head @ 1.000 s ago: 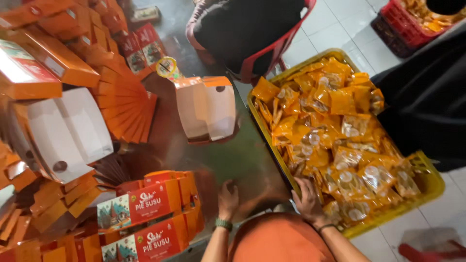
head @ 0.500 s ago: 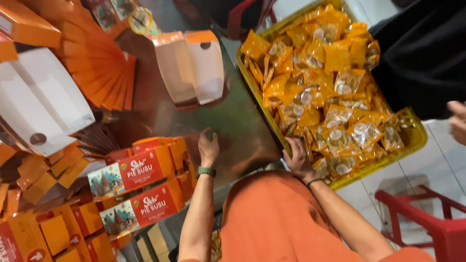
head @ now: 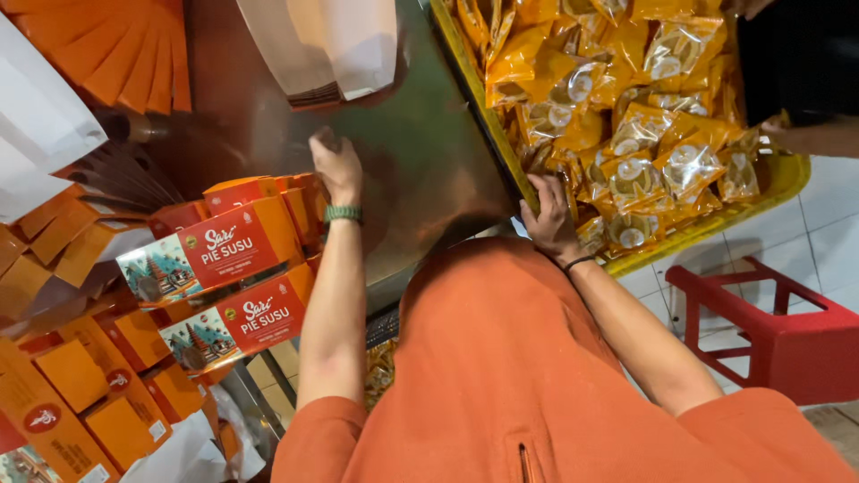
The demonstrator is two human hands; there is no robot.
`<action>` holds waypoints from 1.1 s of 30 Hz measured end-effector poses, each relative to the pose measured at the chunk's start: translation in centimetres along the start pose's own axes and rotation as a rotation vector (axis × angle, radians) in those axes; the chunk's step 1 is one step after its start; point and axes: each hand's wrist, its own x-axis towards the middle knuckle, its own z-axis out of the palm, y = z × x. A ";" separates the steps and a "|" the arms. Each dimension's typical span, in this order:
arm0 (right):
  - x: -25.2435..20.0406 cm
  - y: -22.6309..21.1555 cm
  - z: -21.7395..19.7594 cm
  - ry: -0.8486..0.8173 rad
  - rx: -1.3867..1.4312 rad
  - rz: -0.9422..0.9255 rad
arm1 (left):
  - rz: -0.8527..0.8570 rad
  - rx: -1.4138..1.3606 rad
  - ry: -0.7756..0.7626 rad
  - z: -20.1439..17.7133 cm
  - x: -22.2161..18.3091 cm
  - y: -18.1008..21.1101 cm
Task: The person packages small wrapped pastries by hand, placing them into boxes, folding the box lids, and stacking the completed boxes.
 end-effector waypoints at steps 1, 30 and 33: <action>-0.1 0.2 0.1 0.010 -0.019 -0.016 | -0.047 -0.006 0.065 0.1 1.4 0.2; -0.1 1.9 0.9 -0.046 -0.077 0.075 | 0.207 0.093 0.184 -7.1 12.7 18.6; 0.1 1.5 0.7 -0.080 -0.027 0.110 | 0.197 0.033 0.211 -9.7 9.5 22.0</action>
